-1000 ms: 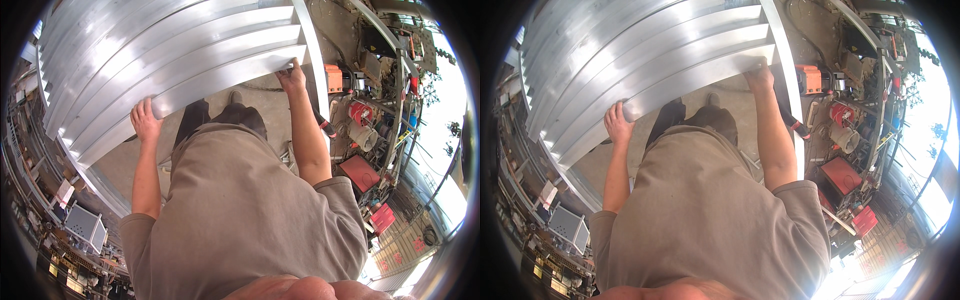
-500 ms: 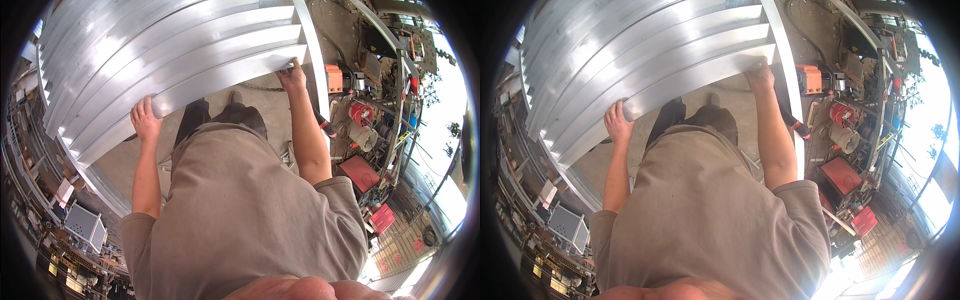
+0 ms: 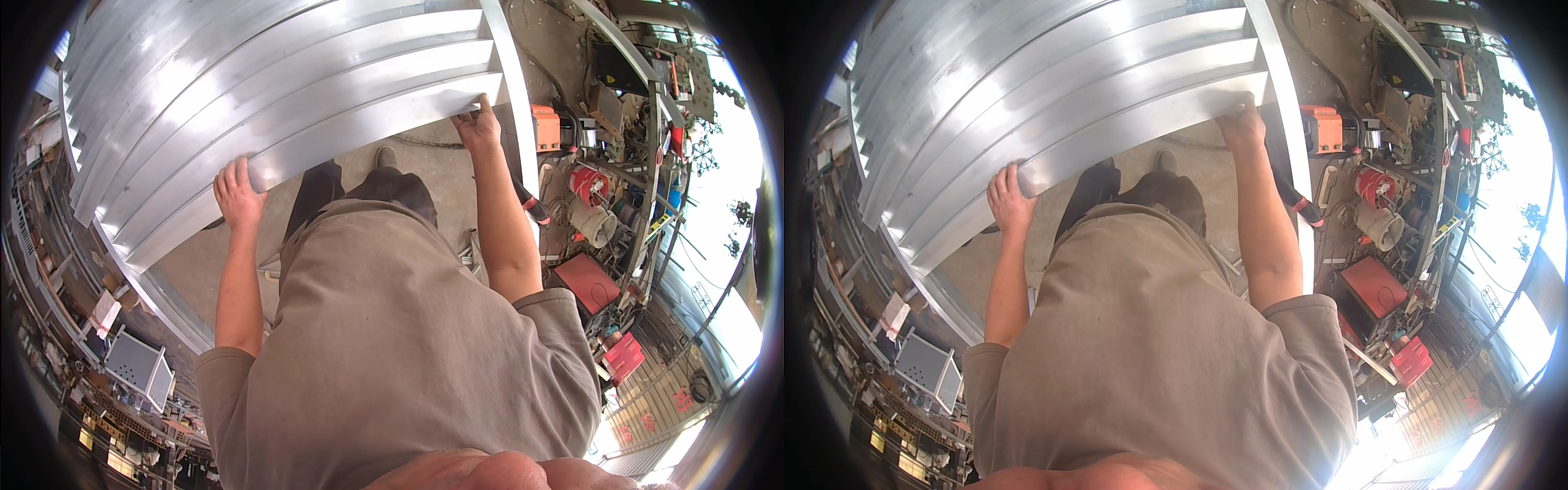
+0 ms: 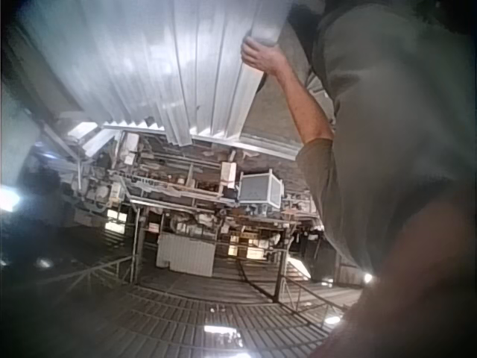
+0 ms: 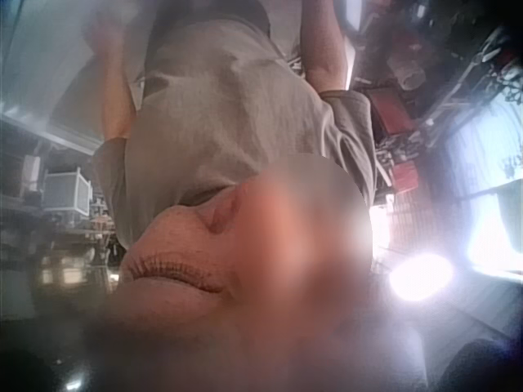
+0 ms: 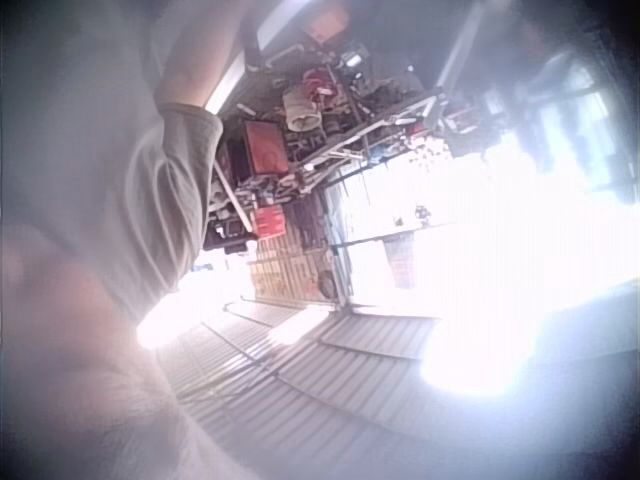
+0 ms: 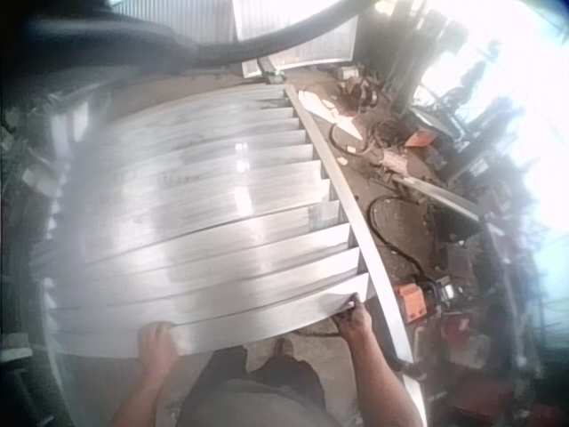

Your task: The person places long metal slats into a curved metal frame and uses a nail gun to fasten them in place. They repeat this process for several slats, aligning each one before securing it.

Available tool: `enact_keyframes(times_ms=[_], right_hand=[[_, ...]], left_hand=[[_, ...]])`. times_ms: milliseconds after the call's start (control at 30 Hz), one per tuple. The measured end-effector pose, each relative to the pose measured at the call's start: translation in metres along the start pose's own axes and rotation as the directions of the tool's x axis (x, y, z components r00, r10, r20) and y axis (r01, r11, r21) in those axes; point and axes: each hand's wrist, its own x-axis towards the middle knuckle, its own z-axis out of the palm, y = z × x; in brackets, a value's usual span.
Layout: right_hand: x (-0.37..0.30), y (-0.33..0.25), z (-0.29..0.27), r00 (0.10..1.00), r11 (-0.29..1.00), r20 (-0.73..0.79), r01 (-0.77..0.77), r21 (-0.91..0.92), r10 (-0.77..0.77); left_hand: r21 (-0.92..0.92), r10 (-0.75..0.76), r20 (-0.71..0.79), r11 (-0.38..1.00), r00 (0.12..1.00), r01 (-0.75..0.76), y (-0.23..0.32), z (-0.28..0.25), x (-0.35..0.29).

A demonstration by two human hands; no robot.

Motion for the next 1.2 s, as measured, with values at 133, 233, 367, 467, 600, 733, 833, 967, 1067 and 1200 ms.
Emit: enact_keyframes(times_ms=[133, 233, 367, 467, 600, 733, 833, 967, 1067, 1200], right_hand=[[0.001, -0.003, -0.021, 0.961, 0.616, 0.231, 0.274, -0.739, -0.15], [-0.05, -0.041, -0.04, 0.984, 0.81, 0.017, 0.157, -0.566, -0.179], [-0.094, -0.135, -0.104, 0.754, 0.463, 0.01, 0.415, -0.784, -0.657], [-0.091, -0.19, -0.217, 0.778, 0.404, -0.251, 0.004, -0.915, -0.575], [-0.064, -0.203, -0.382, 0.788, 0.742, -0.6, -0.483, -0.466, 0.136], [-0.041, -0.187, -0.448, 0.87, 0.588, -0.347, -0.493, -0.641, 0.35], [-0.038, -0.182, -0.442, 0.827, 0.506, -0.48, -0.56, -0.656, 0.293], [-0.033, -0.165, -0.434, 0.807, 0.555, -0.557, -0.56, -0.615, 0.196], [-0.03, -0.152, -0.434, 0.891, 0.67, -0.407, -0.427, -0.607, 0.199], [-0.053, -0.161, -0.414, 0.863, 0.836, -0.484, -0.369, -0.407, 0.145]], left_hand=[[0.003, 0.002, -0.012, 1.0, 1.0, -0.002, 0.001, -0.001, 0.0], [-0.014, -0.013, -0.012, 1.0, 1.0, 0.012, 0.003, -0.001, 0.0], [-0.019, -0.012, -0.044, 1.0, 0.999, 0.011, 0.004, 0.001, -0.001], [-0.012, 0.005, -0.068, 1.0, 0.998, -0.006, 0.004, 0.003, -0.001], [0.003, 0.01, -0.078, 1.0, 0.997, -0.01, 0.005, 0.007, -0.001], [0.009, 0.026, -0.095, 1.0, 0.995, -0.026, 0.006, 0.009, -0.002], [0.028, 0.033, -0.111, 0.999, 0.993, -0.03, 0.008, 0.011, -0.001], [0.031, 0.023, -0.107, 0.999, 0.994, -0.02, 0.011, 0.012, -0.002], [0.038, 0.0, -0.075, 0.999, 0.997, 0.003, 0.012, 0.012, -0.002], [0.029, -0.001, -0.082, 1.0, 0.997, 0.003, 0.012, 0.011, -0.003]])
